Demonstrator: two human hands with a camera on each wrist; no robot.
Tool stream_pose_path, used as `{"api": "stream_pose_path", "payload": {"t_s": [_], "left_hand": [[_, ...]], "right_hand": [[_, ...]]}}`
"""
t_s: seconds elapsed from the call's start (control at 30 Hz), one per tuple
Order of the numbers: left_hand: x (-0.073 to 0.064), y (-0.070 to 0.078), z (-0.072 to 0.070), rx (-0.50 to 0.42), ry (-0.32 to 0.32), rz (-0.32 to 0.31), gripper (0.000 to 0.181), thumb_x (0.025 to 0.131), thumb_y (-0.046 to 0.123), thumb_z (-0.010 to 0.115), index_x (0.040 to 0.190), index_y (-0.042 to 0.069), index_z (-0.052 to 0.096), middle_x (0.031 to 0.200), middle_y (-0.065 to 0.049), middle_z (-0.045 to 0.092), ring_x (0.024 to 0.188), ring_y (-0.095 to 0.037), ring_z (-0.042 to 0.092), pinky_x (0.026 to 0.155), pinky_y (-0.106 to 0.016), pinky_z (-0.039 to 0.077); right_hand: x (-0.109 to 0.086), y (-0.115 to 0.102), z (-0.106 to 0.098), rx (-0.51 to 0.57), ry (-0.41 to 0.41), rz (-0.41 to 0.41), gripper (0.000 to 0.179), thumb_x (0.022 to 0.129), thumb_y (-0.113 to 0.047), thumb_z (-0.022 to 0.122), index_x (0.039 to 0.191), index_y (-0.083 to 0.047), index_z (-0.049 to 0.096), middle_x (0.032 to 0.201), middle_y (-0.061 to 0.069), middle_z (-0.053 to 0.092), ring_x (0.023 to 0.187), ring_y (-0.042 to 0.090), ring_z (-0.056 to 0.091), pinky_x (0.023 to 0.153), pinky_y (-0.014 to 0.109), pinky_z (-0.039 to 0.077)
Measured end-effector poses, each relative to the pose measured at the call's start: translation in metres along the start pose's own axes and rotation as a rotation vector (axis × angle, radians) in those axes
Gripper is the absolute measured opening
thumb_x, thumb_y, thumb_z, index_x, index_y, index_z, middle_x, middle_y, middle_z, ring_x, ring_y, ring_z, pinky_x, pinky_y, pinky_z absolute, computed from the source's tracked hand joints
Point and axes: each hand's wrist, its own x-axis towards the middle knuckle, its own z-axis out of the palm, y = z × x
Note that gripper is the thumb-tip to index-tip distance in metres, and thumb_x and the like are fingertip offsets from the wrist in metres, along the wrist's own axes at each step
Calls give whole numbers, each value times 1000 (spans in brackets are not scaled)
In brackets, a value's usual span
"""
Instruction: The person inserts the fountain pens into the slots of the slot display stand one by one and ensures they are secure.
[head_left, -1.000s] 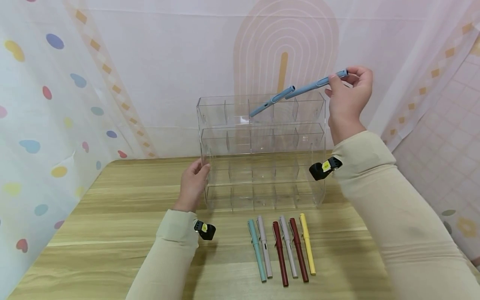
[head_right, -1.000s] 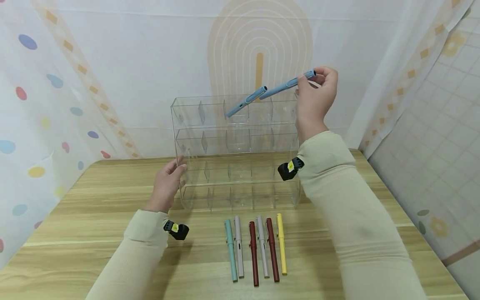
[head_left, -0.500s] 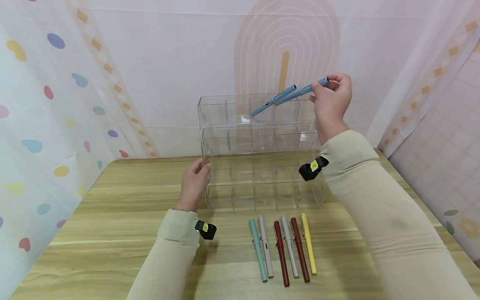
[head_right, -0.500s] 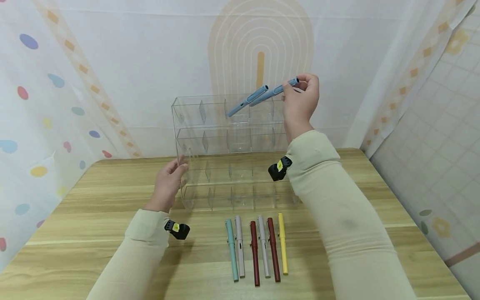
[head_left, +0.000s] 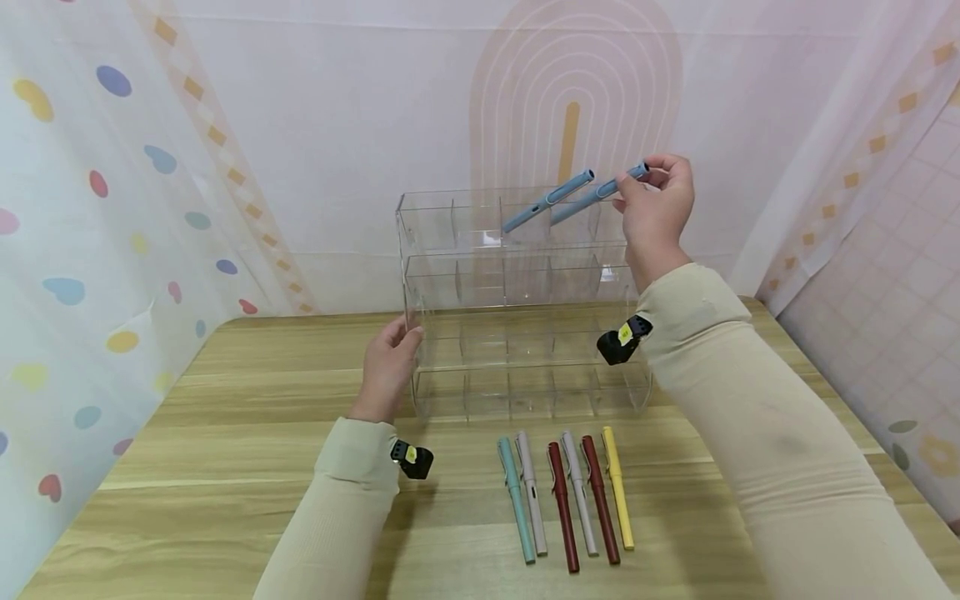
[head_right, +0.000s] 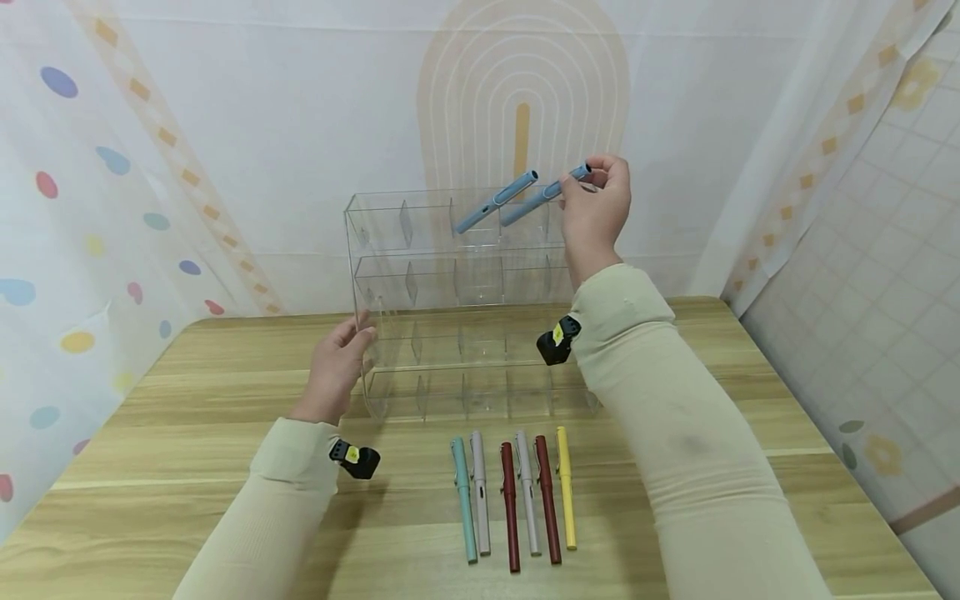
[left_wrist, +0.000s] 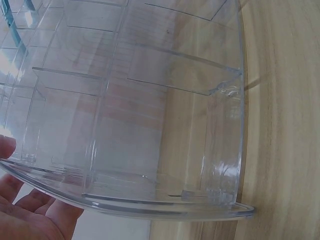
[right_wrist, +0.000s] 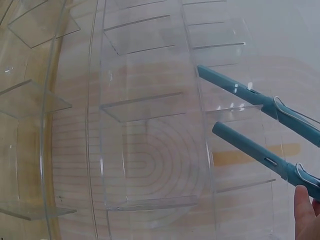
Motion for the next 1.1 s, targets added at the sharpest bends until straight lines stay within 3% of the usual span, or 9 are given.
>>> {"api": "stream_pose_path", "payload": {"t_s": [0.83, 1.1], "left_hand": [[-1, 1, 1, -9, -3, -3, 43, 101, 21, 46, 142, 8, 47, 139, -15, 49, 128, -28, 42, 101, -48, 39], [-2, 2, 2, -22, 3, -2, 45, 100, 22, 46, 143, 8, 46, 141, -15, 47, 130, -29, 41, 102, -48, 39]], "right_hand": [[2, 6, -2, -44, -3, 0, 27, 88, -1, 65, 106, -13, 49, 96, -1, 48, 86, 7, 58, 83, 31, 51], [1, 3, -10, -55, -14, 6, 38, 86, -2, 68, 120, -9, 53, 98, -1, 50, 93, 10, 59, 83, 29, 50]]}}
